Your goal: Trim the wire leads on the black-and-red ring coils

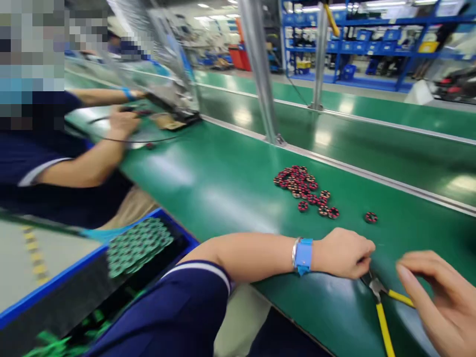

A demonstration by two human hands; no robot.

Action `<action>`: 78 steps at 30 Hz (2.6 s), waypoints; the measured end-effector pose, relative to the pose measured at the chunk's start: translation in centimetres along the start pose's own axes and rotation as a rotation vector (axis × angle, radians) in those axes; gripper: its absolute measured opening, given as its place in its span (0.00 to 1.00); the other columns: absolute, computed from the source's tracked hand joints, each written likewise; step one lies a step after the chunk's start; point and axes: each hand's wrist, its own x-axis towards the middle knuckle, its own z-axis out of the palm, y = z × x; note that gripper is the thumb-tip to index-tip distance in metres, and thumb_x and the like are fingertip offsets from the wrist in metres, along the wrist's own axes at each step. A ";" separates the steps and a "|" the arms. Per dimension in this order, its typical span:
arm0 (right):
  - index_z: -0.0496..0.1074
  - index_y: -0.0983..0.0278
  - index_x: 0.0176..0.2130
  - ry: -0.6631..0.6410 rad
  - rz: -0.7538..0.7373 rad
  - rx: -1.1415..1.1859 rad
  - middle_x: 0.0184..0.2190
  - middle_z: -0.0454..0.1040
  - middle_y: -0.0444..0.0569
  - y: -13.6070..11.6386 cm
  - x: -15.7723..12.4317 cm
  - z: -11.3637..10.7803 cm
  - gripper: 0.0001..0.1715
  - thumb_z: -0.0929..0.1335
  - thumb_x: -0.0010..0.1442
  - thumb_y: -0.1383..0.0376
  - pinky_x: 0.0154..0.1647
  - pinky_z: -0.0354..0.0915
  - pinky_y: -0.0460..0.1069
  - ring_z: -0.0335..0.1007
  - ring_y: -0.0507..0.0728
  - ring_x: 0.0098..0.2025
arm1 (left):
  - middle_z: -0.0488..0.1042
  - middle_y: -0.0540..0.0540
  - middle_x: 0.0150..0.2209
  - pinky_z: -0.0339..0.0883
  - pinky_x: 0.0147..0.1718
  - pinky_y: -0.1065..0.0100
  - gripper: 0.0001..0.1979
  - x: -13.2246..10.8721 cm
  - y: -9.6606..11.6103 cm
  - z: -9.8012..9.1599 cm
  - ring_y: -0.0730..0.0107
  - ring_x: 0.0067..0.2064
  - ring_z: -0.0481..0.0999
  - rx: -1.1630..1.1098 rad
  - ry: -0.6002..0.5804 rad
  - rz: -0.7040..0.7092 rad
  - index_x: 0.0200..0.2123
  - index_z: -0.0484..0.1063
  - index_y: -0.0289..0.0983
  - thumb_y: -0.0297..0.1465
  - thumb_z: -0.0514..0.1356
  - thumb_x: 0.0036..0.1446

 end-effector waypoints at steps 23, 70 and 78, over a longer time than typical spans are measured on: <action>0.69 0.65 0.45 -0.124 0.211 -0.370 0.38 0.70 0.50 4.1 3.1 1.5 0.17 0.69 0.56 0.61 0.34 0.68 0.52 0.71 0.57 0.35 | 0.71 0.51 0.28 0.62 0.32 0.73 0.03 1.3 -0.8 -1.4 0.73 0.30 0.69 -0.281 -0.109 0.114 0.29 0.65 0.37 0.26 0.56 0.48; 0.70 0.64 0.28 -0.230 0.239 -0.186 0.31 0.70 0.47 4.2 7.3 3.7 0.07 0.64 0.54 0.73 0.35 0.64 0.48 0.68 0.53 0.32 | 0.67 0.52 0.27 0.60 0.27 0.70 0.07 2.9 -2.3 -1.7 0.74 0.26 0.66 -0.267 0.152 -0.231 0.36 0.70 0.36 0.28 0.59 0.51; 0.74 0.64 0.28 -0.175 0.343 -0.166 0.27 0.73 0.45 3.7 7.4 3.8 0.08 0.65 0.53 0.71 0.29 0.61 0.47 0.68 0.52 0.27 | 0.66 0.52 0.27 0.60 0.27 0.70 0.08 2.7 -2.4 -1.7 0.74 0.27 0.66 -0.298 0.159 -0.195 0.37 0.71 0.35 0.26 0.59 0.51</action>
